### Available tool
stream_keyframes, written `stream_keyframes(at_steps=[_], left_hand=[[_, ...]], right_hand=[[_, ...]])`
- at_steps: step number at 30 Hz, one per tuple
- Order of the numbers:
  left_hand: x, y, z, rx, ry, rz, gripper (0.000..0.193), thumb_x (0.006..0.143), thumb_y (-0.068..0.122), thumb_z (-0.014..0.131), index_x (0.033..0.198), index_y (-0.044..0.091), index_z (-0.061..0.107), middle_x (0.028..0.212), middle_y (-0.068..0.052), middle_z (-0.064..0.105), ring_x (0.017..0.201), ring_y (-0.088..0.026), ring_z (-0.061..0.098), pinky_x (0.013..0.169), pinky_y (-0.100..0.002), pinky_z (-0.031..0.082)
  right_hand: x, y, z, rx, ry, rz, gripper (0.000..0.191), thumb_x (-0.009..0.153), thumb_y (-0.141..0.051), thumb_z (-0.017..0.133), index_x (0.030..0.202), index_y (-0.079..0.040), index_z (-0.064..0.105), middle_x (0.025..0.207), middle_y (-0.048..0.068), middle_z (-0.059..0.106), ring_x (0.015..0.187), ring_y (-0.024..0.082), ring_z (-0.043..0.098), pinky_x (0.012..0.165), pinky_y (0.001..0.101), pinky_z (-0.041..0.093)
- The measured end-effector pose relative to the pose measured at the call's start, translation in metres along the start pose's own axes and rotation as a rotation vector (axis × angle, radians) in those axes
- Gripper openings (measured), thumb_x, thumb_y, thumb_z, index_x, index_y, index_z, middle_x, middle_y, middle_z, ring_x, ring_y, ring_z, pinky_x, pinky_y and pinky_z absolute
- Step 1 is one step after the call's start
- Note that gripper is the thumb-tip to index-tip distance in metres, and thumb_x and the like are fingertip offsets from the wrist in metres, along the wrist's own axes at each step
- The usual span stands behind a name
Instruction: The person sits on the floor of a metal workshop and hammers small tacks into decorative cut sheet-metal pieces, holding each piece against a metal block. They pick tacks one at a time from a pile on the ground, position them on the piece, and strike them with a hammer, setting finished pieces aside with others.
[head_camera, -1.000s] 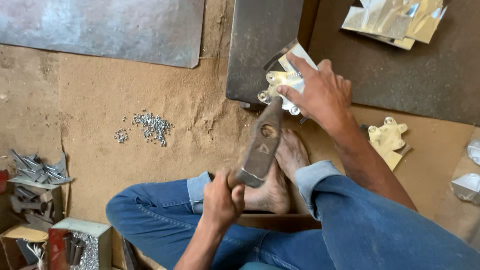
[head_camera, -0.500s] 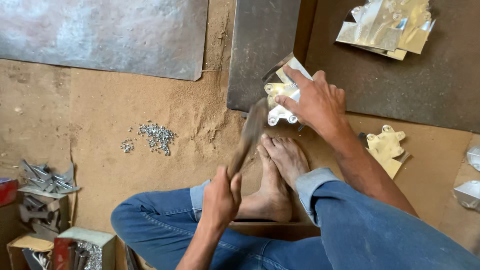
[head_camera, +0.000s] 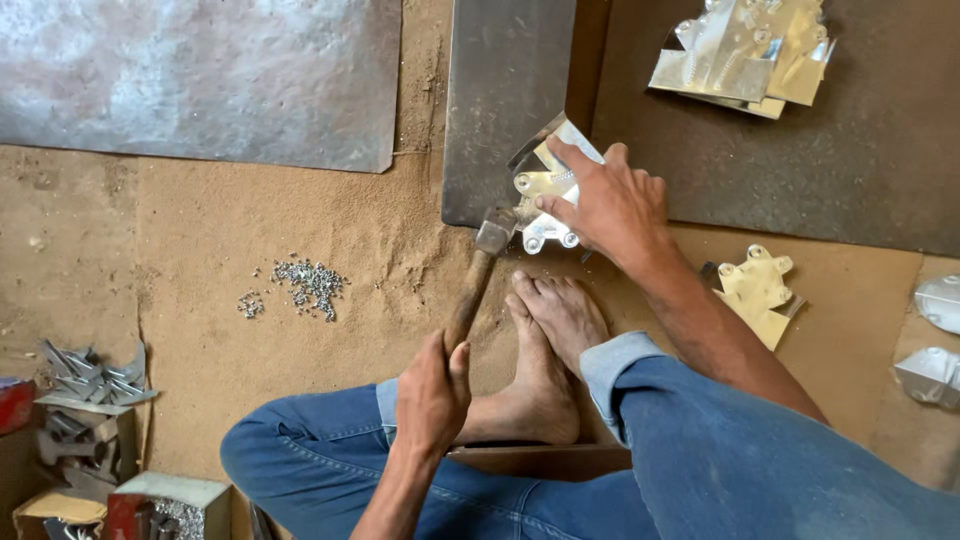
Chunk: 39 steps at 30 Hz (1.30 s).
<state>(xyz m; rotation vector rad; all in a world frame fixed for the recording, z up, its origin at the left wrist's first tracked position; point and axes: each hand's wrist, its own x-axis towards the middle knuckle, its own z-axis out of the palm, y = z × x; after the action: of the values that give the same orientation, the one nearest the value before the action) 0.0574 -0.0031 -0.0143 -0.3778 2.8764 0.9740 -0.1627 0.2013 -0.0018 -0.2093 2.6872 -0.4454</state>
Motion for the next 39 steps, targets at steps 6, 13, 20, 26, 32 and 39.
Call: stream_keyframes(at_steps=[6,13,20,26,32,39], left_hand=[[-0.015,0.019,-0.039,-0.337,0.46,0.273,0.032,0.092,0.025,0.067,0.113,0.001,0.061,0.081,-0.021,0.072,0.072,-0.029,0.069,0.066,-0.039,0.054],[0.018,-0.061,0.038,0.016,-0.246,-0.147,0.043,0.097,0.029,0.061,0.132,0.006,0.05,0.079,-0.028,0.067,0.08,-0.045,0.066,0.069,-0.051,0.049],[-0.072,-0.099,0.039,-0.559,-0.296,-0.322,0.03,0.104,0.029,0.063,0.116,0.002,0.061,0.09,-0.032,0.067,0.091,-0.049,0.063,0.081,-0.054,0.056],[-0.032,-0.135,0.046,-0.025,0.045,-0.276,0.023,0.094,0.022,0.065,0.112,0.008,0.068,0.098,-0.018,0.071,0.077,-0.035,0.07,0.07,-0.045,0.056],[0.068,-0.178,0.052,-0.114,0.425,-0.231,0.037,0.092,0.005,0.067,0.129,0.008,0.067,0.109,-0.015,0.072,0.083,-0.026,0.072,0.072,-0.036,0.059],[0.072,-0.204,0.079,0.243,0.393,-0.016,0.021,0.097,0.007,0.069,0.118,0.013,0.071,0.101,-0.01,0.07,0.088,-0.026,0.068,0.071,-0.039,0.056]], right_hand=[[0.006,0.006,0.015,-0.01,-0.043,0.022,0.075,0.086,-0.056,0.073,0.153,-0.04,0.044,0.113,0.024,0.056,0.093,0.046,0.067,0.08,0.0573,0.049],[0.005,0.003,0.006,0.001,0.068,-0.066,0.078,0.084,-0.056,0.07,0.156,-0.044,0.04,0.12,0.024,0.059,0.1,0.048,0.066,0.087,0.0589,0.051],[0.008,-0.002,0.005,-0.073,-0.01,0.013,0.078,0.082,-0.063,0.068,0.154,-0.048,0.042,0.127,0.025,0.057,0.107,0.051,0.064,0.091,0.0604,0.05],[-0.006,0.011,0.021,-0.044,0.011,-0.005,0.075,0.088,-0.064,0.069,0.156,-0.038,0.05,0.11,0.027,0.06,0.095,0.05,0.066,0.084,0.0604,0.051],[-0.01,0.0,0.014,-0.072,0.034,-0.003,0.076,0.086,-0.064,0.072,0.154,-0.038,0.054,0.105,0.025,0.062,0.093,0.049,0.067,0.08,0.0605,0.052],[-0.01,0.005,0.018,-0.086,0.033,-0.019,0.074,0.088,-0.065,0.069,0.155,-0.038,0.053,0.103,0.024,0.06,0.088,0.047,0.067,0.076,0.0584,0.053]])
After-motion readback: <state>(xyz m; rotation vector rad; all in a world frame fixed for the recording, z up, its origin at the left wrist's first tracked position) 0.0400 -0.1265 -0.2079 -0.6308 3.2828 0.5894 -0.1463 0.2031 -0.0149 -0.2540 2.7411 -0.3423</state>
